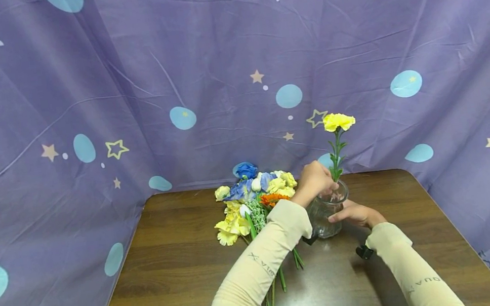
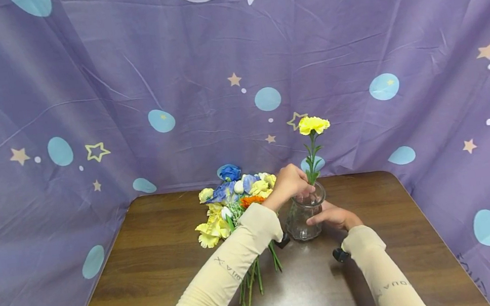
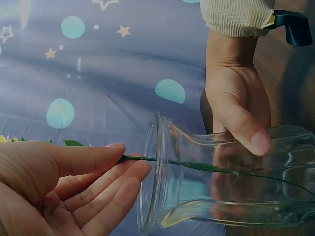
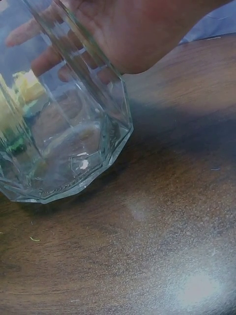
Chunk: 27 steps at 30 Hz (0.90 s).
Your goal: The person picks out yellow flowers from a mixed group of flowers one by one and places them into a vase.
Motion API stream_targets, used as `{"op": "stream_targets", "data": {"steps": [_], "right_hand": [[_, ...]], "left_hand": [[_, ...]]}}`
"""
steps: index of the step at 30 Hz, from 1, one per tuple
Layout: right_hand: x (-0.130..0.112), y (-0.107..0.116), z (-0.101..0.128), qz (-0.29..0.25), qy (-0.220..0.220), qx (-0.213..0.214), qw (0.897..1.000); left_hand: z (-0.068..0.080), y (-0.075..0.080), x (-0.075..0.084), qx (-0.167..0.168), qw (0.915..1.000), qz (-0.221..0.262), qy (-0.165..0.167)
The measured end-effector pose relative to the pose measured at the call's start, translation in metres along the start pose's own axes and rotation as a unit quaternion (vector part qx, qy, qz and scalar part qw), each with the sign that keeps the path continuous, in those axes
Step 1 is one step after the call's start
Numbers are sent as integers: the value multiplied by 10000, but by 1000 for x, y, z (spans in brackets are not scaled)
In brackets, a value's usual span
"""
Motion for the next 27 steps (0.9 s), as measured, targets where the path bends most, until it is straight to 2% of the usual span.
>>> {"op": "stream_targets", "data": {"steps": [4,11,22,27], "right_hand": [[0,0,-2,-43,75,-46,10000],[-1,-2,-4,-272,188,-410,9986],[4,0,-3,-128,-101,-284,9995],[4,-1,2,-129,-263,-244,9993]], "left_hand": [[-1,-1,0,-20,10000,-9,-32],[-2,-7,-2,-15,9999,-32,-143],[-1,-15,-3,215,9985,-335,-381],[0,-22,-3,252,9980,-185,-546]]}}
Point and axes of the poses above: each hand's wrist, its own z-axis away from the middle knuckle, its own y-axis out of the back of the hand, x = y × z, the point moved 4 cm from there along -z, towards the middle knuckle, and after that the axes turned 3 degrees about y, right-handed, at the moved point
